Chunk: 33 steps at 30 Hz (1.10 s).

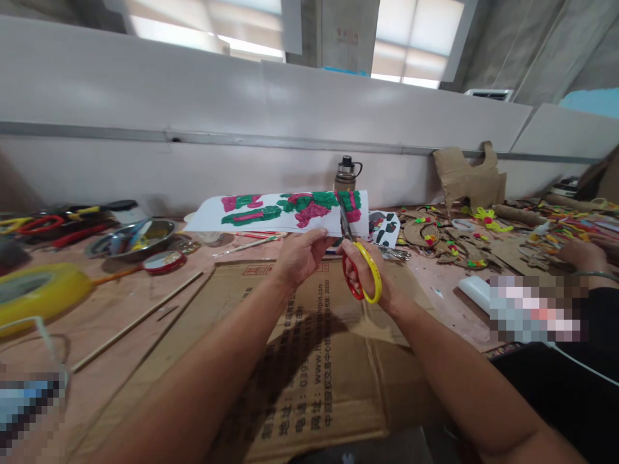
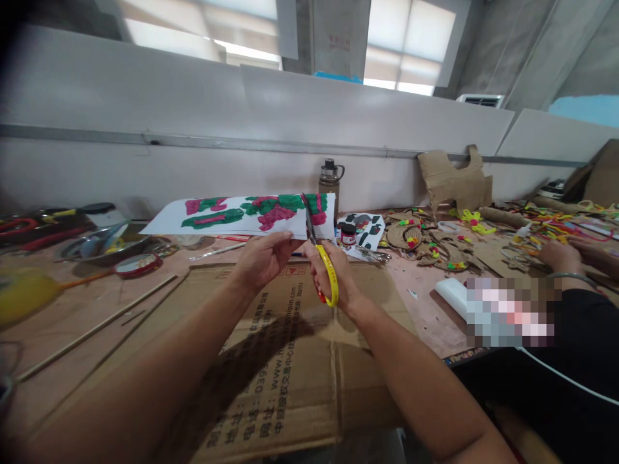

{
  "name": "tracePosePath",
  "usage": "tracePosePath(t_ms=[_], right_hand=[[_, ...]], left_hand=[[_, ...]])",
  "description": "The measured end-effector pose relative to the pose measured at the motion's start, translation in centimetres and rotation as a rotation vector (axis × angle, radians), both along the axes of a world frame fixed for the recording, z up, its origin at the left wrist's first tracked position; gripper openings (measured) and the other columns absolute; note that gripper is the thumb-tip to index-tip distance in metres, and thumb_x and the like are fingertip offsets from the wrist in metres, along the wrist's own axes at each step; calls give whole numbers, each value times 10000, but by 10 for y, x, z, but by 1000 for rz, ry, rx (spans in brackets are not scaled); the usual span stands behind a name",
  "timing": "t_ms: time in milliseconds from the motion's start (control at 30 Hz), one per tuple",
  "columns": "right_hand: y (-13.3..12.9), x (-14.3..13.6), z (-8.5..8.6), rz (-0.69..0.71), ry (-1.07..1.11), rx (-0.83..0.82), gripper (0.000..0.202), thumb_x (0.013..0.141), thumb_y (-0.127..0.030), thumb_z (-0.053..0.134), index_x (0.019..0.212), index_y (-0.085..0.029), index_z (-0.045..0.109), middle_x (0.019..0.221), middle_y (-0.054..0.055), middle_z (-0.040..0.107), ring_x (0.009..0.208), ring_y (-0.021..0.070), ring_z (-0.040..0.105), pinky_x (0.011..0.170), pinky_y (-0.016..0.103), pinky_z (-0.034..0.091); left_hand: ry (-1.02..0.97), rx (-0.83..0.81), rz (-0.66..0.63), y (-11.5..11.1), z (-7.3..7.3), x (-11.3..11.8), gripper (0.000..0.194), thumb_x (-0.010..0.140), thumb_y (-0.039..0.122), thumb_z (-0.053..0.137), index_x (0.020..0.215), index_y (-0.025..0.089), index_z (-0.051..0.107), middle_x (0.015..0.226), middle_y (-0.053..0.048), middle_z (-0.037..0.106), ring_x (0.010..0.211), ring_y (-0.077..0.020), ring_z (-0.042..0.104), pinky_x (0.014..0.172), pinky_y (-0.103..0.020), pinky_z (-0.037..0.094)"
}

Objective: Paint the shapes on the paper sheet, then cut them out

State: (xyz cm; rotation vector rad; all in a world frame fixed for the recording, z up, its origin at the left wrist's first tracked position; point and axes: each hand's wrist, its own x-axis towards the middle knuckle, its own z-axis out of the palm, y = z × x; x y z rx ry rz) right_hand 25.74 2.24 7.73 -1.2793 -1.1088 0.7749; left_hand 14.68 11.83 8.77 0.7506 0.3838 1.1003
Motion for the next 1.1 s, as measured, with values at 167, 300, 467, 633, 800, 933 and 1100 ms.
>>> tracePosePath(t_ms=[167,300,467,633,800,933,1100], right_hand=[[-1,-1,4,5,-10,10,653,749,-877,734,899,-248,644,531,-83,473,404,113,419,385,249,350],[-1,0,4,3,-27,22,640,768,-872,724,844,-250,593,543,-79,480,421,106,425,390,242,352],[1,1,2,5,-21,9,667,760,-902,727,777,-264,535,535,-83,473,405,95,408,365,234,341],[5,3,-4,12,-66,27,673,821,-916,668,702,-275,499,483,-73,441,388,104,394,347,244,330],[7,5,-8,3,-33,-22,656,832,-894,688,720,-273,510,513,-69,467,395,103,400,354,245,332],[5,4,-7,18,-56,-28,663,846,-911,664,721,-281,499,496,-76,449,393,113,404,374,257,348],[4,5,-9,13,-85,-6,633,878,-872,655,727,-279,489,541,-60,471,433,121,428,407,268,367]], left_hand=[[26,-4,0,1,-1,0,170,751,-22,738,744,147,757,805,-66,804,797,-182,774,975,-316,637],[0,23,-18,1,1,-1,162,720,-13,744,723,150,747,835,-72,822,761,-159,754,916,-290,645],[-17,72,-25,1,-3,-2,185,663,60,851,671,181,711,721,-24,766,791,-188,759,923,-317,639],[-46,136,9,3,-5,-1,268,600,114,951,626,187,694,687,-5,730,781,-176,731,888,-295,619],[-44,118,53,2,-3,-1,229,618,124,940,698,174,732,756,-11,754,763,-156,710,891,-288,600],[-42,110,97,4,-3,-1,233,598,111,918,701,177,719,755,-7,744,758,-158,700,892,-294,596],[-71,108,116,7,-5,1,299,524,81,925,628,181,663,696,9,704,722,-133,664,838,-257,587]])
